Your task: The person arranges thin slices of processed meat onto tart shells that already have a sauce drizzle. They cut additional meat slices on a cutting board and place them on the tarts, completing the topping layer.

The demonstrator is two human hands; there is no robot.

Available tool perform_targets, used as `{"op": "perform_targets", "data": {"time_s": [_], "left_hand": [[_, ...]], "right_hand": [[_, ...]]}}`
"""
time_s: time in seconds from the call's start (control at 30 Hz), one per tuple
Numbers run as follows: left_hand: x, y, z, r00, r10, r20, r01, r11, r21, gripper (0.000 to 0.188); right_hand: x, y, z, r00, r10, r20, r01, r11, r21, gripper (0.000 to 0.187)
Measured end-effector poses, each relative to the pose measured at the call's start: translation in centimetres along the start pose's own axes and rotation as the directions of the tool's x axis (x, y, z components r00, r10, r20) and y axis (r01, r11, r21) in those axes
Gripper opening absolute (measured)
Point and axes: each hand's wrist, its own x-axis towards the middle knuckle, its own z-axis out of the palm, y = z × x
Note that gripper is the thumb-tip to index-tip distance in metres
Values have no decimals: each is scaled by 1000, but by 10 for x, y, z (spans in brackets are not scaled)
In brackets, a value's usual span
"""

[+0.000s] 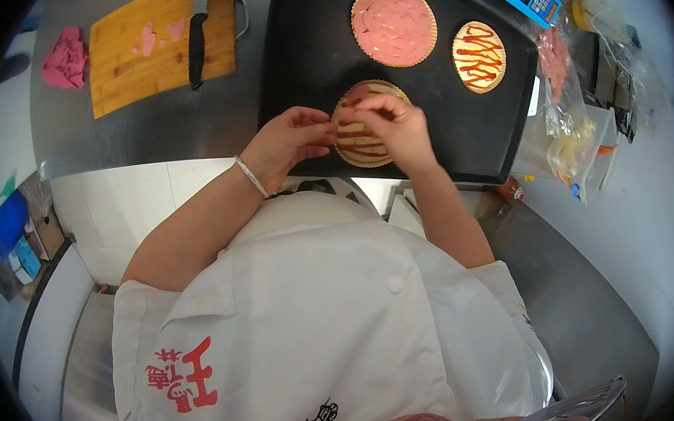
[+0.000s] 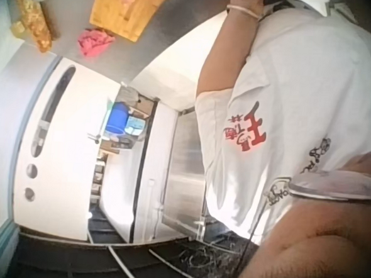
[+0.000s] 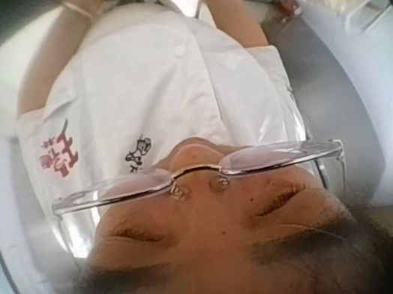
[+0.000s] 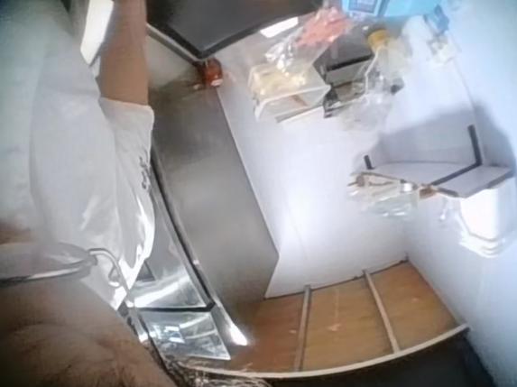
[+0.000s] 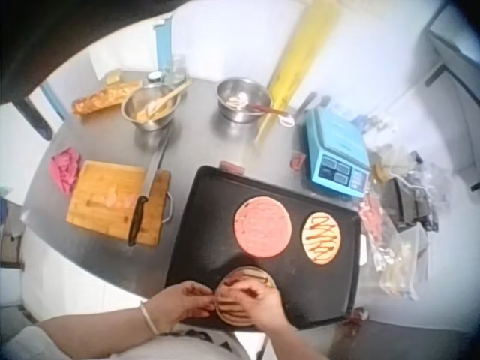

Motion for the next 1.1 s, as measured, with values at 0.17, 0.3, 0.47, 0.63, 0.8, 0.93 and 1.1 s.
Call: {"op": "perform_targets", "data": {"time_s": [0.17,0.3,0.47,0.63,0.8,0.93,1.1], "left_hand": [[-6,1,-3,997,-9,76,17,995,-103,36],[-9,3,0,996,-9,85,16,996,-83,32],[-6,-3,-8,993,-10,115,20,996,-84,25],[-7,-5,-7,1000,-11,25,11,1000,7,19],[-8,-2,-7,999,-10,38,10,1000,19,23],[-12,1,0,998,57,-7,-56,993,101,32],[-8,-3,3,978,206,22,-202,924,324,44]], "right_hand": [[29,17,-45,975,4,-223,-62,965,-253,8],[38,27,-47,981,-81,-176,21,947,-320,10],[44,32,-40,966,-161,-200,25,833,-552,13],[44,27,-33,949,-230,-217,9,704,-710,15],[43,30,-32,896,-414,-162,115,568,-815,13],[27,10,-21,905,-413,-103,233,684,-691,9],[-20,-17,15,978,-33,205,26,999,39,17]]}}
